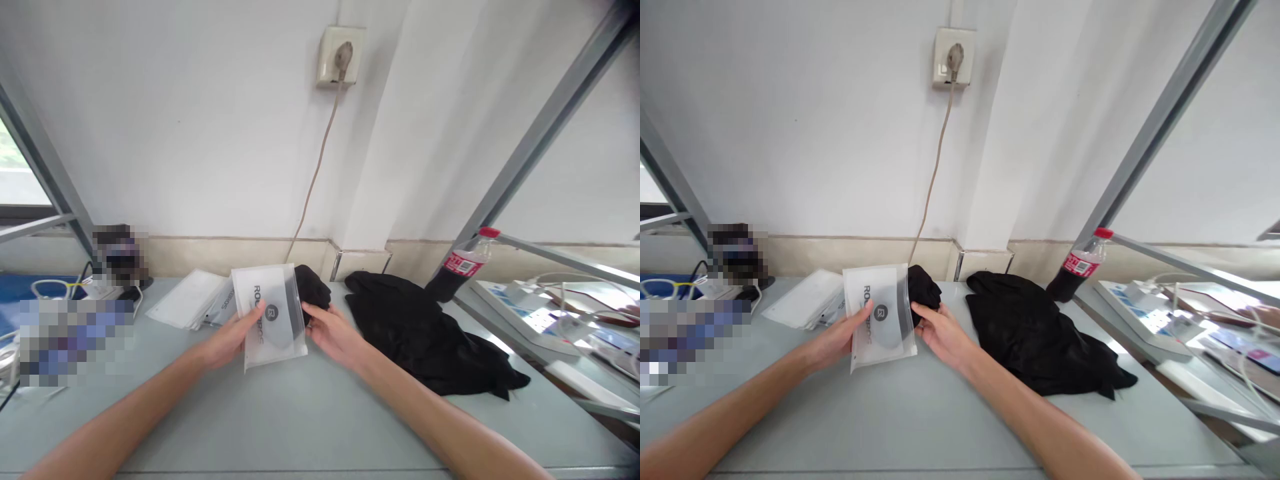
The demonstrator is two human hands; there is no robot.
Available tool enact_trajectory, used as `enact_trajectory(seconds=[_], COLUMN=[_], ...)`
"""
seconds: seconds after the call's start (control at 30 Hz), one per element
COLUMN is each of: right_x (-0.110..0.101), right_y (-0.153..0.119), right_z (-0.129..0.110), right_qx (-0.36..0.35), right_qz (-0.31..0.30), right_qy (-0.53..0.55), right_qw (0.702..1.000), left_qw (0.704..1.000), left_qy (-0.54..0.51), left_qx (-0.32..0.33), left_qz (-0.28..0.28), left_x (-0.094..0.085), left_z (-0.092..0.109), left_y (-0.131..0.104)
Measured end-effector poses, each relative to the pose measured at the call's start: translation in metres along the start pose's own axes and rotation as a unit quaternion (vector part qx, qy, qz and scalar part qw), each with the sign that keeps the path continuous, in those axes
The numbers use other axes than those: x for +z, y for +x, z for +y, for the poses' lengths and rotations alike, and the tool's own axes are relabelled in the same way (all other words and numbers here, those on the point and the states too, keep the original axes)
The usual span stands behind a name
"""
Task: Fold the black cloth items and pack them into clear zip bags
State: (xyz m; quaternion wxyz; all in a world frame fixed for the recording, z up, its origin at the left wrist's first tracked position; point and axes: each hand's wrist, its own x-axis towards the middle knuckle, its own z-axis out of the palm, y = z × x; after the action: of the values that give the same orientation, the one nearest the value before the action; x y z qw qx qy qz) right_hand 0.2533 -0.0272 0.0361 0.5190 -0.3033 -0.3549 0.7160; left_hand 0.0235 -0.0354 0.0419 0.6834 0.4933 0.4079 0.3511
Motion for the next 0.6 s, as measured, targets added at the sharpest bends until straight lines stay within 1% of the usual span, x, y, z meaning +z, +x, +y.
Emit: enact_trajectory(seconds=[0.03,0.07,0.1,0.2,0.23,0.27,0.3,0.37,0.43,0.5,0.6], right_x=[0.000,0.001,0.001,0.004,0.004,0.004,0.003,0.002,0.001,0.001,0.000], right_y=[0.000,-0.001,-0.001,-0.001,-0.001,0.000,0.001,0.002,0.001,0.001,0.000], right_z=[0.000,0.001,0.002,0.006,0.007,0.007,0.006,0.003,0.001,0.002,0.006], right_qx=[0.000,-0.002,-0.005,-0.011,-0.013,-0.015,-0.018,-0.018,-0.014,-0.014,-0.008], right_qz=[-0.003,-0.006,-0.010,-0.014,-0.011,-0.007,-0.001,0.004,-0.007,-0.020,-0.011], right_qy=[0.001,0.004,0.008,0.015,0.015,0.013,0.009,0.001,0.000,0.007,0.014], right_qw=[1.000,1.000,1.000,1.000,1.000,1.000,1.000,1.000,1.000,1.000,1.000], left_qw=[1.000,1.000,0.999,0.989,0.985,0.985,0.988,0.995,0.997,0.995,0.993], left_qy=[-0.012,-0.019,-0.017,0.016,0.027,0.032,0.028,-0.002,-0.048,-0.085,-0.115], left_qx=[-0.012,-0.005,0.017,0.116,0.133,0.134,0.121,0.069,0.030,0.022,0.012], left_qz=[0.001,0.011,0.027,0.093,0.104,0.101,0.093,0.066,0.050,0.043,0.031], left_x=[0.000,0.001,0.002,0.005,0.005,0.004,0.003,0.002,0.003,0.005,0.007], left_z=[0.000,0.000,0.000,0.000,0.002,0.004,0.008,0.015,0.020,0.019,0.014], left_y=[0.000,0.001,0.002,0.005,0.005,0.005,0.004,0.000,-0.004,-0.005,-0.004])
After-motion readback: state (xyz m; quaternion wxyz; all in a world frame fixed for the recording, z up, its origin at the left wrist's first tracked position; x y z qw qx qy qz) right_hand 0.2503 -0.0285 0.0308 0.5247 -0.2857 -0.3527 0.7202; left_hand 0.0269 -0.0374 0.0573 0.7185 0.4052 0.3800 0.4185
